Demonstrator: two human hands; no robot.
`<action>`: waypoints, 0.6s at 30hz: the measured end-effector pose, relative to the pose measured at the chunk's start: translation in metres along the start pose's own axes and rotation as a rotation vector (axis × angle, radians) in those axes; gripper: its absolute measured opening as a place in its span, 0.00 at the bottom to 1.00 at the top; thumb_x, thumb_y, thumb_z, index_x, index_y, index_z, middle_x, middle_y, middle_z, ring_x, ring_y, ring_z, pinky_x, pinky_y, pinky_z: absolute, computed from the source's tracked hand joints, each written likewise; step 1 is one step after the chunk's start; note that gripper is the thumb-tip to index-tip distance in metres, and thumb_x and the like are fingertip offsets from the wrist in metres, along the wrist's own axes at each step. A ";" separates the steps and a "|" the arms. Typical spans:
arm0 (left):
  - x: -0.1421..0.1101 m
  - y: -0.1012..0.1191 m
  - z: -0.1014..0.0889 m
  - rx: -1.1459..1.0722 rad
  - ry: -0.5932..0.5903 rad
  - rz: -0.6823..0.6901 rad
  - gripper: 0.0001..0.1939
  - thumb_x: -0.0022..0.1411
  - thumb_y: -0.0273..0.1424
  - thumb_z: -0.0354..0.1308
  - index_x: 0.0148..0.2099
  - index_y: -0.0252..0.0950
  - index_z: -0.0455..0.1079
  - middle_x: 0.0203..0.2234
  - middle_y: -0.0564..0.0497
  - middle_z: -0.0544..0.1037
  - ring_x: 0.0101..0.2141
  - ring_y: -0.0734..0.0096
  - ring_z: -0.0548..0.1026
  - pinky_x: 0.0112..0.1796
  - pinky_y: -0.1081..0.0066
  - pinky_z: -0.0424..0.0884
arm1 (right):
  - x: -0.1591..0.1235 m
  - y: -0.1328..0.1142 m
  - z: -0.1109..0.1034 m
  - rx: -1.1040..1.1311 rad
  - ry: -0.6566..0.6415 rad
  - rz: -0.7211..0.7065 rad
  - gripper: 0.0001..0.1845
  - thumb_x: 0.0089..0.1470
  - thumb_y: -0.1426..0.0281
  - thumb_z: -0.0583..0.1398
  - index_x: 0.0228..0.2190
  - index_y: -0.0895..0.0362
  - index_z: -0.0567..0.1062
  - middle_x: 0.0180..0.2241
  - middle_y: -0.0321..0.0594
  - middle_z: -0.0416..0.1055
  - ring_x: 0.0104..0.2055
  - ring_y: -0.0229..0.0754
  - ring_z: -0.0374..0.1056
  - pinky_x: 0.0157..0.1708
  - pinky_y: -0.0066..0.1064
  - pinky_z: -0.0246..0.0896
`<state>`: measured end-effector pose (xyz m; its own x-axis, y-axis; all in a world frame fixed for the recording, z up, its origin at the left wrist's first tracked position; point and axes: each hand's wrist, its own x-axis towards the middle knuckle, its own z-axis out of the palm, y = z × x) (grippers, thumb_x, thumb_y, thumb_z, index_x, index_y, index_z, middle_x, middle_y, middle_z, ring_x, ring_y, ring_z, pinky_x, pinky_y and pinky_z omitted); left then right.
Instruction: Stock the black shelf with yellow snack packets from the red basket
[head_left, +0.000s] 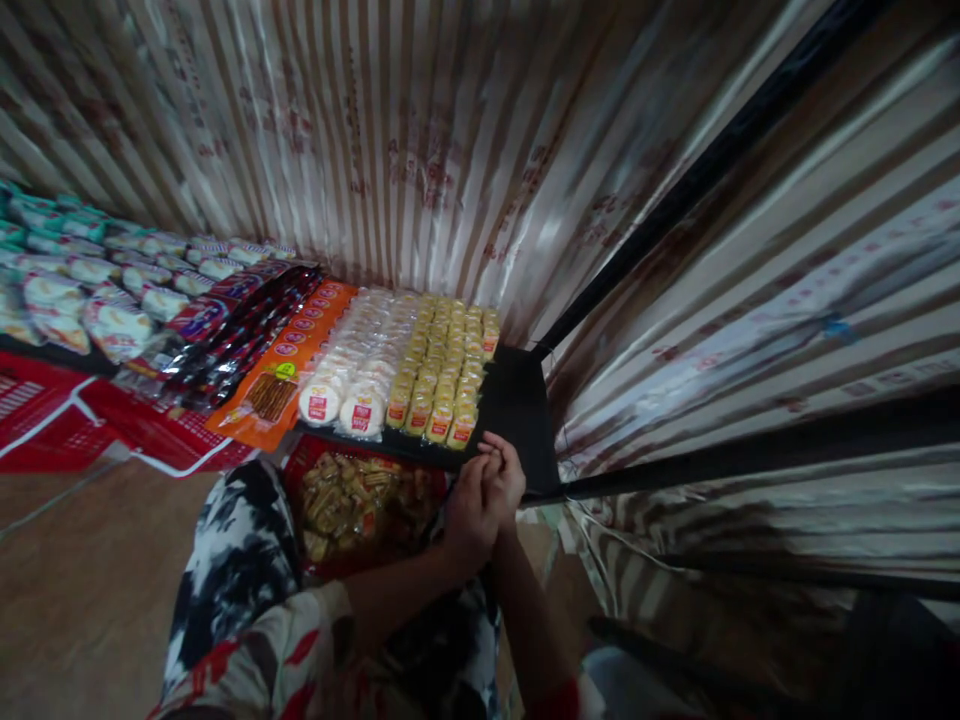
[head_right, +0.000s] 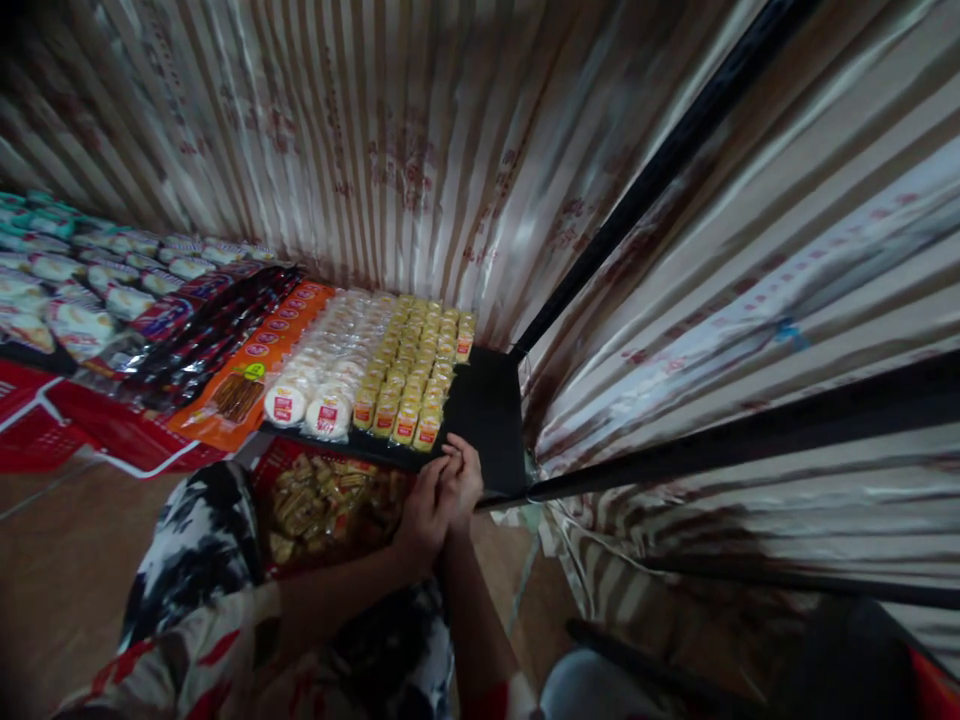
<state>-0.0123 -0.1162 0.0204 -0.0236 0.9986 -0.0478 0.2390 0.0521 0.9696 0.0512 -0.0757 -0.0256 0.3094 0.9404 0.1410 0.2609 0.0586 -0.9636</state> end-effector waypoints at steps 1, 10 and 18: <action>-0.012 -0.005 -0.011 -0.010 -0.001 0.025 0.19 0.62 0.30 0.42 0.54 0.36 0.61 0.51 0.44 0.68 0.53 0.65 0.64 0.54 0.65 0.59 | -0.014 -0.003 0.003 0.012 -0.017 -0.004 0.18 0.51 0.64 0.51 0.40 0.57 0.73 0.35 0.42 0.71 0.37 0.44 0.68 0.38 0.35 0.64; -0.062 -0.082 -0.104 0.204 -0.085 -0.119 0.16 0.64 0.35 0.41 0.47 0.35 0.66 0.44 0.45 0.73 0.46 0.67 0.70 0.49 0.67 0.64 | -0.091 0.004 0.053 -0.224 -0.473 0.039 0.17 0.48 0.74 0.50 0.35 0.55 0.76 0.37 0.41 0.74 0.40 0.44 0.69 0.44 0.36 0.62; -0.045 -0.149 -0.189 0.862 -0.466 -0.312 0.11 0.54 0.25 0.58 0.42 0.29 0.71 0.39 0.37 0.76 0.43 0.54 0.72 0.44 0.57 0.67 | -0.114 0.027 0.099 -0.593 -1.063 0.078 0.13 0.50 0.76 0.56 0.37 0.59 0.76 0.40 0.47 0.75 0.43 0.45 0.69 0.43 0.30 0.59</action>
<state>-0.2298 -0.1708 -0.0762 0.1311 0.8351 -0.5342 0.9068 0.1167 0.4051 -0.0672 -0.1485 -0.0906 -0.4874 0.7563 -0.4364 0.7378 0.0895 -0.6690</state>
